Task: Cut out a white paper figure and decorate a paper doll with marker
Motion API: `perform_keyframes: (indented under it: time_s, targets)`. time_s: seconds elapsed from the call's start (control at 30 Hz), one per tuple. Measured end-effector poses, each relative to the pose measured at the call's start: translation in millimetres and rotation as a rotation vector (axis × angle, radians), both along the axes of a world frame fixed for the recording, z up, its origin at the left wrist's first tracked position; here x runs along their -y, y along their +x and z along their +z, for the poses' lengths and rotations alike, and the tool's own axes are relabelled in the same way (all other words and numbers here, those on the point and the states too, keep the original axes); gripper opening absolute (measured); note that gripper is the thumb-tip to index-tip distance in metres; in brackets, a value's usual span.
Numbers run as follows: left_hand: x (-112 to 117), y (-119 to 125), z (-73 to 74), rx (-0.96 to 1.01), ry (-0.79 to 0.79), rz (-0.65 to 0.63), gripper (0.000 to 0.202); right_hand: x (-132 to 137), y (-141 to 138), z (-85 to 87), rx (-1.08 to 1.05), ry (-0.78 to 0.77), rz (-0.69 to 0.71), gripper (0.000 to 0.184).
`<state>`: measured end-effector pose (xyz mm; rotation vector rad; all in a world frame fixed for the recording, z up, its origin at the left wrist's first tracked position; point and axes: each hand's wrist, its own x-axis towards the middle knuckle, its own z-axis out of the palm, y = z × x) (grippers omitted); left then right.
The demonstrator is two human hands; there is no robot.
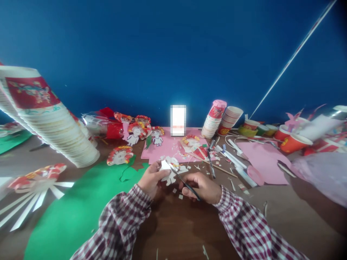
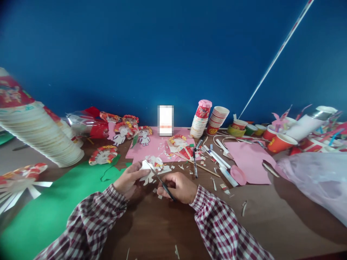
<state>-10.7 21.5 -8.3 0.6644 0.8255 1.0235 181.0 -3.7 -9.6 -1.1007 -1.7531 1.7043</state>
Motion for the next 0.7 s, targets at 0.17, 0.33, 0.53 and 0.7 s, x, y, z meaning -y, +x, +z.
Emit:
perform_keyframes:
  time_s: [0.17,0.33,0.53,0.7]
  targets:
    - [2.1,-0.3,0.7,0.007,-0.015,-0.036,0.032,0.1,0.4,-2.0,-0.049,-0.004,0.010,0.037]
    - [2.9,0.9,0.7,0.014,0.039,-0.083,0.035,-0.8,1.4,-2.6,-0.090,0.011,0.050,0.038]
    - [2.8,3.4,-1.8,0.040,0.102,-0.096,0.036,-0.1,1.0,-0.5,-0.123,0.025,0.087,0.041]
    - [2.8,0.8,1.7,0.009,0.058,-0.045,0.035,-0.4,2.4,-0.4,-0.065,0.001,0.096,0.045]
